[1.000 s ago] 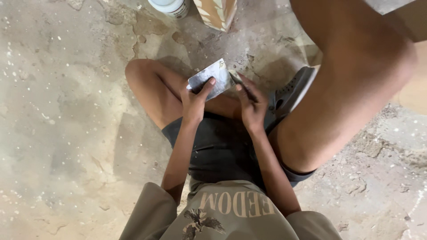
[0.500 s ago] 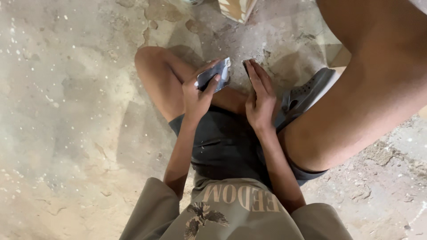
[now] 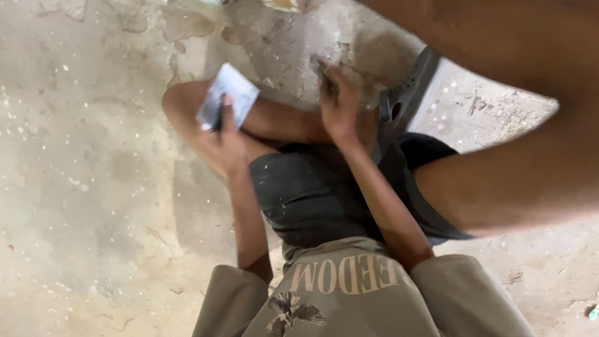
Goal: The person sits on the floor and uses a putty knife to apply white filler to the legs and side panels of a wooden desk. They repeatedly transfer filler between two metal scrapers and smooth the surface of the wood.
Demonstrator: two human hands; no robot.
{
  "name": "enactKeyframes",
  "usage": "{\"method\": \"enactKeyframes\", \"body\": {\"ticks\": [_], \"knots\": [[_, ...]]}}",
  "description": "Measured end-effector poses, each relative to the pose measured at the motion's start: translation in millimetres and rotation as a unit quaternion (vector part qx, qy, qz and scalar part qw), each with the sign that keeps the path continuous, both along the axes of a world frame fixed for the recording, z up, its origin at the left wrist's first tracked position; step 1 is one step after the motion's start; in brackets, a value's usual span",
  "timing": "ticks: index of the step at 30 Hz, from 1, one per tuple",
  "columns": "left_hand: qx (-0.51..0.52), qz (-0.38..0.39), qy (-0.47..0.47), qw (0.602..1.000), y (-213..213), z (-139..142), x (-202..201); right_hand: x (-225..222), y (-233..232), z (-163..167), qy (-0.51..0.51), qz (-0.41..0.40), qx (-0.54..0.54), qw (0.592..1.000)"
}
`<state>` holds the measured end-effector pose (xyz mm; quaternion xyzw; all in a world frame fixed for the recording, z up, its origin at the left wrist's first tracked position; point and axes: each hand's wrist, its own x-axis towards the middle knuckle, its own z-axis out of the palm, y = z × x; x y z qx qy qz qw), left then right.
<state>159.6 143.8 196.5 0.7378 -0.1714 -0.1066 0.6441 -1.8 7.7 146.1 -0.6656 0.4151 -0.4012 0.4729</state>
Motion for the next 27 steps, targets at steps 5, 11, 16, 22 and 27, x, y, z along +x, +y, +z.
{"method": "enactKeyframes", "body": {"ticks": [5,11,16,22,27], "knots": [[-0.1,-0.03,0.123,0.987,-1,-19,31,38,-99,-43,-0.07,-0.016,0.083,0.994],[-0.074,-0.022,0.179,0.981,-13,-53,40,72,-155,-47,-0.115,-0.053,0.116,0.985],[-0.081,-0.071,0.172,0.979,-24,-69,42,82,-184,-41,-0.035,-0.087,0.167,0.982],[0.001,-0.092,0.172,0.981,-38,-74,30,82,-174,-45,-0.047,-0.084,0.111,0.989],[-0.088,-0.069,0.248,0.962,-46,-76,25,81,-143,-57,-0.034,-0.07,0.157,0.985]]}}
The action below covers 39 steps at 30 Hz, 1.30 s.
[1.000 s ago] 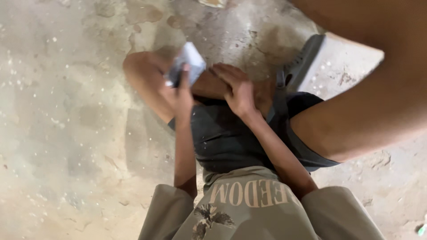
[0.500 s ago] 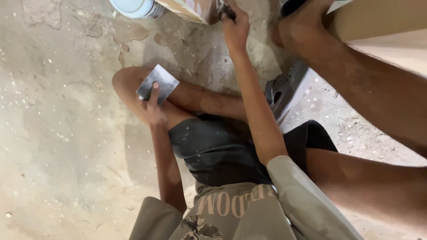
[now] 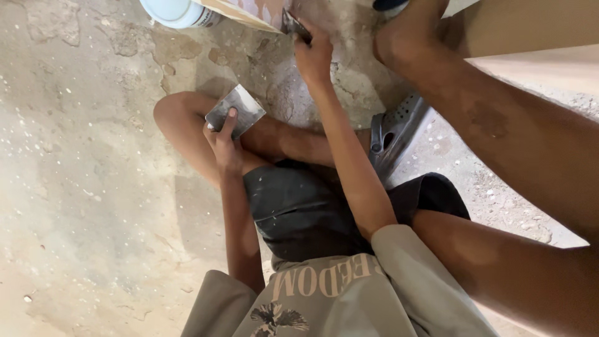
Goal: The person sits on the floor and uses a putty knife to apply white filler to the legs and side panels of a wooden desk. They repeatedly transfer filler between two metal scrapers and smooth the surface of the wood.
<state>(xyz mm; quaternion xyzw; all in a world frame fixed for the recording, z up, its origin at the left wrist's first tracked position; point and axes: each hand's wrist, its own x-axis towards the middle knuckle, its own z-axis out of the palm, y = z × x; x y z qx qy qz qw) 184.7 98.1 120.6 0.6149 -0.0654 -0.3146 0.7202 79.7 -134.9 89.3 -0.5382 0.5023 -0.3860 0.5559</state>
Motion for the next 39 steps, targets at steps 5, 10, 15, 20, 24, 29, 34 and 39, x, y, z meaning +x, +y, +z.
{"method": "enactKeyframes", "body": {"ticks": [5,10,15,20,24,29,34,39], "knots": [[-0.002,0.032,0.03,0.999,-2,6,-2,-10,24,-7,-0.04,0.025,-0.01,0.999],[-0.016,0.029,0.057,0.998,2,11,-2,-12,33,4,-0.051,-0.001,-0.029,0.998],[-0.044,0.009,0.051,0.998,3,12,-5,1,56,10,-0.016,-0.031,-0.083,0.996],[-0.038,0.018,0.059,0.997,-2,13,-3,-11,66,-6,-0.051,0.002,-0.029,0.998],[-0.029,0.025,0.055,0.998,4,7,2,-35,19,-17,-0.05,-0.046,-0.097,0.993],[-0.001,0.029,0.057,0.998,6,-4,8,-47,-41,-8,-0.043,0.087,0.164,0.982],[-0.024,-0.001,0.054,0.998,3,0,11,-19,-51,-1,0.018,0.079,0.052,0.995],[0.002,0.034,0.06,0.998,3,-1,12,-11,-40,-6,-0.016,0.053,0.073,0.996]]}}
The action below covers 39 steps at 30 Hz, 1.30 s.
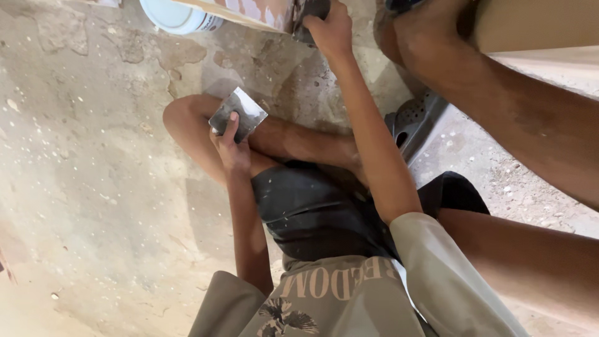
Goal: The person sits on the floor and uses a putty knife to apply white filler to the legs and side panels of a wooden desk. They repeatedly transfer filler between two metal scrapers and smooth the surface of the wood.
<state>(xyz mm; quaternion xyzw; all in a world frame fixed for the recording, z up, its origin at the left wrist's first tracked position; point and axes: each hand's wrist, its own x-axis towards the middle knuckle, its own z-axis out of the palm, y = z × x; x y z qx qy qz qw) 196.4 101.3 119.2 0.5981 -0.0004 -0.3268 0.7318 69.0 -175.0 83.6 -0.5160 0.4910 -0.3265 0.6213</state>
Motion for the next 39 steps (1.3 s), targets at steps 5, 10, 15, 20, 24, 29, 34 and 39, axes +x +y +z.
{"method": "enactKeyframes", "body": {"ticks": [5,10,15,20,24,29,34,39], "knots": [[0.0,0.021,0.012,1.0,2,-3,1,5,3,-1,0.011,-0.02,0.003,1.0],[-0.011,0.004,-0.009,1.0,5,0,2,16,9,-5,0.059,-0.049,-0.043,0.996],[-0.005,-0.014,-0.01,1.0,9,-9,4,22,7,3,0.026,-0.073,0.055,0.995],[-0.026,-0.035,-0.008,0.999,1,4,-1,-21,-3,43,-0.296,0.087,0.14,0.941],[0.033,0.035,0.007,0.999,-16,33,-15,-38,44,57,-0.162,-0.081,0.076,0.98],[0.004,0.015,-0.089,0.996,-27,47,-43,-63,117,61,-0.193,0.003,-0.049,0.98],[-0.006,-0.038,-0.223,0.974,-27,49,-56,-74,148,75,-0.089,0.069,-0.118,0.987],[-0.024,-0.059,-0.203,0.977,-20,60,-62,-63,174,93,-0.137,0.139,-0.243,0.95]]}}
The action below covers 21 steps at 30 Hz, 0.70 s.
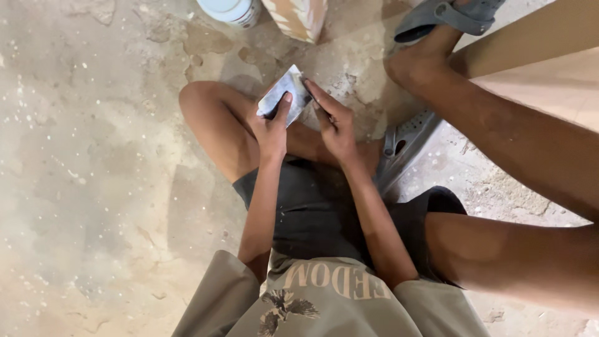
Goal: The person sits on the floor and uses a putty knife to apply white filler to the legs and side panels of a wooden desk. They repeatedly transfer filler between two metal scrapers and smooth the surface of the wood.
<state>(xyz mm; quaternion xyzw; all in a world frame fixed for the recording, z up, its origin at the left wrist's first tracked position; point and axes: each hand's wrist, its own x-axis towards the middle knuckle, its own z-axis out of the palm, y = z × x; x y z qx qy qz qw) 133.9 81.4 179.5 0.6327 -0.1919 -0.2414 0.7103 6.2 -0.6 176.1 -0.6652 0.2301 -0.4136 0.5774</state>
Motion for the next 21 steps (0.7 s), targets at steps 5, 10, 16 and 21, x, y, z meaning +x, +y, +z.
{"method": "enactKeyframes", "body": {"ticks": [5,10,16,21], "knots": [[0.011,-0.002,0.063,0.998,25,19,-3,-12,1,8,0.151,0.054,-0.08,0.984],[0.024,-0.01,-0.04,0.999,34,34,3,-23,1,32,0.169,0.009,-0.181,0.969],[0.047,-0.022,-0.149,0.987,27,34,3,-27,14,68,0.225,-0.018,-0.274,0.935],[0.029,-0.065,-0.155,0.985,16,34,-2,-12,17,54,0.266,-0.011,-0.275,0.924]]}}
